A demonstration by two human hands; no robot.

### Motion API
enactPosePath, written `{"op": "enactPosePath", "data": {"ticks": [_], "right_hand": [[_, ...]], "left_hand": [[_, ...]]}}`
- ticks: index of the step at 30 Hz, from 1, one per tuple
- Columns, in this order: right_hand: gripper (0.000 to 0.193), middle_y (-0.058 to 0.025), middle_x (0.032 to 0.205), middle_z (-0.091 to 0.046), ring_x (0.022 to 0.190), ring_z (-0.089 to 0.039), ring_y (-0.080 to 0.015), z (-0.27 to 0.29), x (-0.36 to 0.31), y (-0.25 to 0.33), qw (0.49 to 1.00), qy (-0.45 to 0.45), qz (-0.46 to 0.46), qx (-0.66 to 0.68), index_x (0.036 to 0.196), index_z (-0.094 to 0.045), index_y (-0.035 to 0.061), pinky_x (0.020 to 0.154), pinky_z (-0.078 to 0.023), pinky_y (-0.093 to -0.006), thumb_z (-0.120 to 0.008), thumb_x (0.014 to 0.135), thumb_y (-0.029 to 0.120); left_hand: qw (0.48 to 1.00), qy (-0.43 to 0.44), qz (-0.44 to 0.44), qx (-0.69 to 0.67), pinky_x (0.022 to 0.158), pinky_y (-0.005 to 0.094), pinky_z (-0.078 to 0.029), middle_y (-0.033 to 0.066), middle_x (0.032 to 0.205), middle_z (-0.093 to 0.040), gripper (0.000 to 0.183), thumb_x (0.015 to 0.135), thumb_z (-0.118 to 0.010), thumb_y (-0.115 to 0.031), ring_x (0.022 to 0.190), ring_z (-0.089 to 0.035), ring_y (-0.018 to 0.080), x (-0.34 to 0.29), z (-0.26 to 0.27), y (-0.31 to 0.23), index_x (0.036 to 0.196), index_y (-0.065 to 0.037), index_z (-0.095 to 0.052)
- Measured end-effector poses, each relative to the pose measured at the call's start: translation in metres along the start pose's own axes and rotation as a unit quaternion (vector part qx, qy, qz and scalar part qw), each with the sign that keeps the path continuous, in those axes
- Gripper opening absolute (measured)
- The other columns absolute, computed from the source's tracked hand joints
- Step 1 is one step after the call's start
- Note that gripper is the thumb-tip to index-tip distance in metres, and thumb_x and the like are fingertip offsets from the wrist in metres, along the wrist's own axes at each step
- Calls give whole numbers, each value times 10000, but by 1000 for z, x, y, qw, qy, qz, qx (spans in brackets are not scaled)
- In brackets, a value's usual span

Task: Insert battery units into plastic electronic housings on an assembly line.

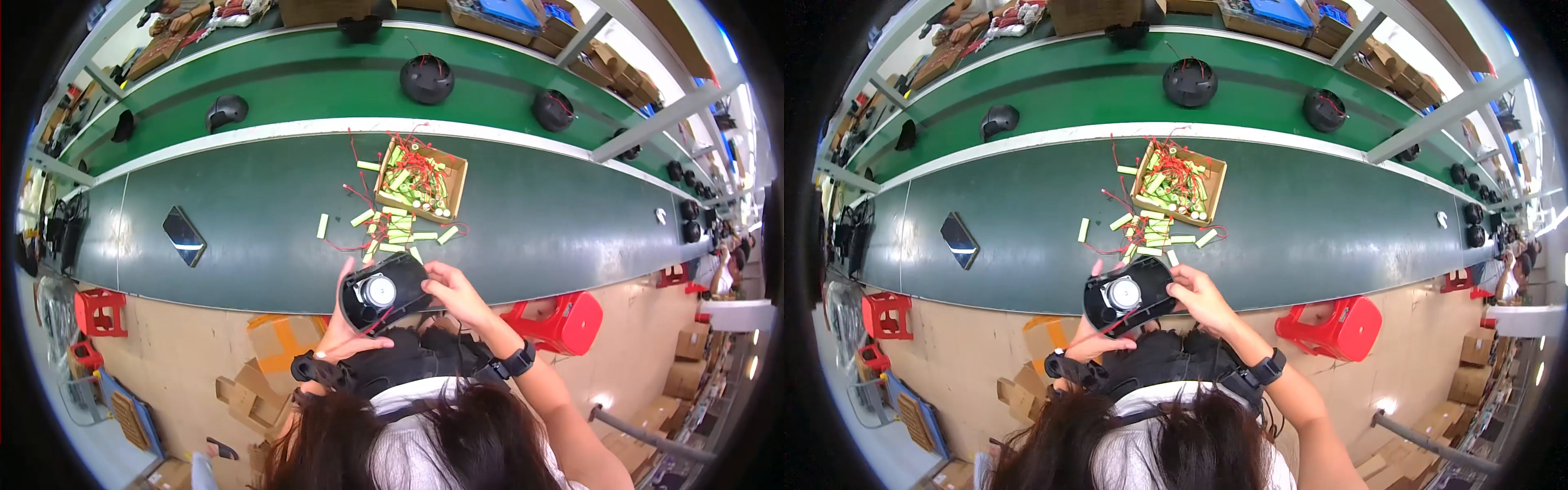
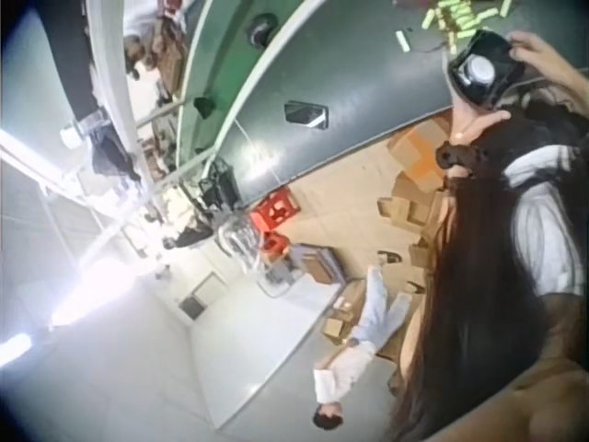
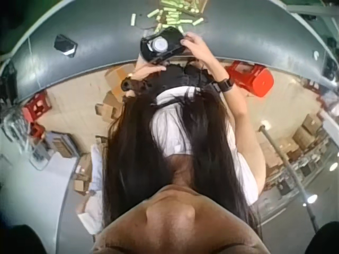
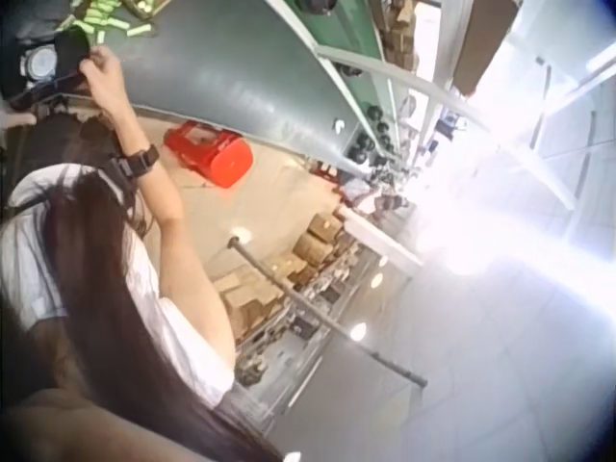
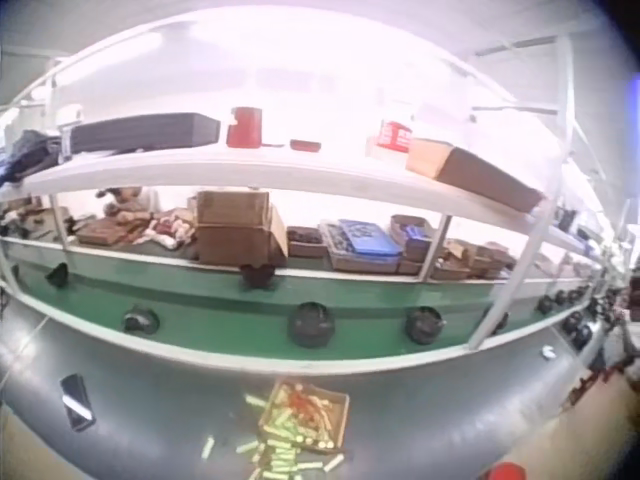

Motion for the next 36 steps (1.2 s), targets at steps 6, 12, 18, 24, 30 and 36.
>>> {"op": "enactPosePath", "data": {"ticks": [6,12,18,24,30,36], "right_hand": [[203,-96,916,-654,779,-645,-182,-35,-19,66,907,-45,138,-396,1035,-599,9,682,-518,-341,-617,856,103],[443,-64,1137,-594,1008,-576,-281,-85,-20,150,635,76,562,-524,1099,-602,72,863,-466,-421,-686,664,69],[486,-63,1201,-594,965,-601,-274,-80,-12,119,764,144,446,-444,1172,-570,42,846,-486,-396,-719,711,68],[457,-98,974,-590,811,-597,-266,-76,-23,111,792,44,425,-437,1146,-555,49,703,-496,-360,-715,720,86],[305,-71,807,-559,743,-587,-237,-59,-34,121,774,49,378,-506,1019,-577,29,624,-473,-344,-671,734,87],[121,-30,707,-450,698,-521,-175,-50,-27,133,637,124,496,-577,784,-557,50,623,-453,-304,-588,684,109]], "left_hand": [[966,-178,40,-184,1028,385,-383,123,1338,-432,753,800,-673,-197,1215,-458,223,-22,28,-14,1417,-34,-274],[979,-45,171,-106,1075,329,-307,135,1397,-390,680,894,-578,-263,1285,-398,215,-9,33,-74,1434,-10,-251],[953,-51,210,-211,1013,328,-391,118,1342,-448,641,856,-601,-171,1216,-467,194,-17,31,-80,1407,-9,-315],[965,-65,147,-205,971,318,-430,90,1235,-518,609,851,-587,-126,1116,-529,172,4,13,-92,1387,-14,-322],[970,-117,141,-158,901,298,-472,101,1180,-538,461,920,-526,-174,1046,-560,167,15,0,-90,1325,-16,-373],[964,-130,193,-128,864,280,-471,86,1158,-552,484,968,-496,-343,1027,-557,146,24,0,-78,1306,-9,-405]]}}
Point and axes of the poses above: each hand's wrist, its own x-axis towards the middle knuckle, its own z-axis out of the back of the hand, y = z × x, the point moved 1 cm from there along x, towards the middle knuckle
